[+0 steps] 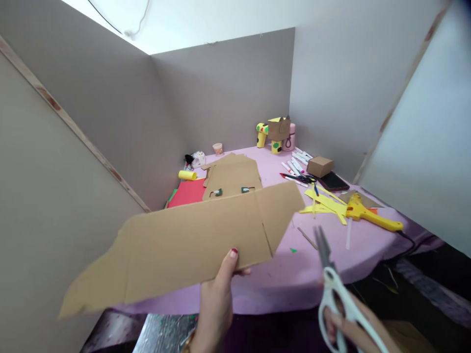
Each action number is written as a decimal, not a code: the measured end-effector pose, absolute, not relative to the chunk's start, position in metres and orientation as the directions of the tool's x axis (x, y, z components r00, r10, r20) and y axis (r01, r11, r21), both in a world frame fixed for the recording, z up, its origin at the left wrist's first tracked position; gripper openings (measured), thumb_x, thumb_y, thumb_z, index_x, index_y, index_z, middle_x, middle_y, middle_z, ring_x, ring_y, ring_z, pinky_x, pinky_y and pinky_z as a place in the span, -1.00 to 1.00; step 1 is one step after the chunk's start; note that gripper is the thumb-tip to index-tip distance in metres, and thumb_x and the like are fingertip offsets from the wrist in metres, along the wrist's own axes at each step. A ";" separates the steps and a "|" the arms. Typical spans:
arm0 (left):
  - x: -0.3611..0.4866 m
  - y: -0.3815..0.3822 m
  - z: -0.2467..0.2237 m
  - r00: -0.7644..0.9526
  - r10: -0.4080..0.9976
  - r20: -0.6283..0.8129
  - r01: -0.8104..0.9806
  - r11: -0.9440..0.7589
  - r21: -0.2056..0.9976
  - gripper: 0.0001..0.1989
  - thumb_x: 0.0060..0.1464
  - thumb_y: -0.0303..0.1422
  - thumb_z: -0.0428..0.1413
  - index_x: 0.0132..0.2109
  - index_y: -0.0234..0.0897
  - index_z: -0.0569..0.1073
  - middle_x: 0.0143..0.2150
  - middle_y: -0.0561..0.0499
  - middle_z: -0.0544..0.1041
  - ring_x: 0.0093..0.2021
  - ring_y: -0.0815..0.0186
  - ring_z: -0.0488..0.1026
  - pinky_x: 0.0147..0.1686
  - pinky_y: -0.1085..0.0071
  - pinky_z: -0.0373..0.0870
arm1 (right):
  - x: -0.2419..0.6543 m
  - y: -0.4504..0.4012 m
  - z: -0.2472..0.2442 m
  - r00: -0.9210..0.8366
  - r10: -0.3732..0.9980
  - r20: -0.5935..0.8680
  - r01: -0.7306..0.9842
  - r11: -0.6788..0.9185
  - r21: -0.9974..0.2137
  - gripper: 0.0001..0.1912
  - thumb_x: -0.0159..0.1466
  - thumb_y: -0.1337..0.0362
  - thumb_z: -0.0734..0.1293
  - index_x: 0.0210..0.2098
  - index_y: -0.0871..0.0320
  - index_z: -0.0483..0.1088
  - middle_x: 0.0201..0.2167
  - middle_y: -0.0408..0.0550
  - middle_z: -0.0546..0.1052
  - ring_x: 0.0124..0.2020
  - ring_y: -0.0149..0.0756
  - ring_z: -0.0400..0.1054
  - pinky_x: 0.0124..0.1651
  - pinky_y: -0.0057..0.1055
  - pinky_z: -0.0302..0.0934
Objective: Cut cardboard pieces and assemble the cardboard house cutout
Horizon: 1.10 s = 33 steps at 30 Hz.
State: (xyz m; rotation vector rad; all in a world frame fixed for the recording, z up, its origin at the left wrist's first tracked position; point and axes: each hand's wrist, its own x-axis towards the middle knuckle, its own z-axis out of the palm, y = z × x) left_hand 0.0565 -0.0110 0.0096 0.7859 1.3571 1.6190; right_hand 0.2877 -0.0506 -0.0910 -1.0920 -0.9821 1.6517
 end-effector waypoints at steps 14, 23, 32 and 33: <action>0.043 0.024 0.038 0.456 0.867 -0.199 -0.020 0.234 0.972 -0.54 -0.12 -0.48 0.13 0.01 -0.31 0.43 -0.05 -0.09 0.52 -0.05 0.11 0.42 -0.12 0.29 0.35 | 0.258 -0.007 -0.028 -0.362 0.929 -0.084 -0.383 -0.230 -0.895 -0.50 0.11 0.19 0.38 0.03 0.08 0.26 -0.17 0.01 0.53 -0.17 -0.07 0.42 -0.11 -0.20 0.28; 0.094 -0.018 -0.028 0.180 0.900 -0.397 -0.545 0.427 0.721 -0.34 -0.28 0.03 0.28 -0.07 -0.29 0.44 -0.05 -0.22 0.50 -0.01 0.04 0.42 -0.04 0.22 0.32 | 0.240 -0.011 -0.042 0.303 0.951 -0.067 -0.320 0.035 -0.947 -0.63 0.15 0.11 0.35 -0.09 0.05 0.27 -0.27 -0.11 0.48 -0.22 -0.16 0.39 -0.09 -0.29 0.30; 0.097 -0.047 -0.032 0.031 0.909 -0.415 -0.557 0.360 0.748 -0.51 -0.18 -0.25 0.30 -0.09 -0.37 0.42 -0.17 -0.23 0.55 -0.13 0.05 0.48 -0.12 0.23 0.38 | 0.271 -0.025 -0.064 0.006 0.998 -0.068 -0.173 -0.066 -0.983 -0.59 0.14 0.11 0.38 -0.04 0.02 0.27 -0.38 -0.14 0.44 -0.34 -0.27 0.36 -0.25 -0.41 0.29; 0.094 -0.047 -0.031 0.009 0.907 -0.421 -0.556 0.355 0.752 -0.51 -0.18 -0.25 0.30 -0.08 -0.37 0.41 -0.17 -0.22 0.56 -0.13 0.05 0.48 -0.13 0.24 0.38 | 0.287 -0.027 -0.068 -0.046 0.997 -0.065 -0.148 -0.071 -0.986 -0.55 0.12 0.10 0.39 -0.02 0.01 0.28 -0.41 -0.15 0.43 -0.39 -0.27 0.36 -0.32 -0.42 0.29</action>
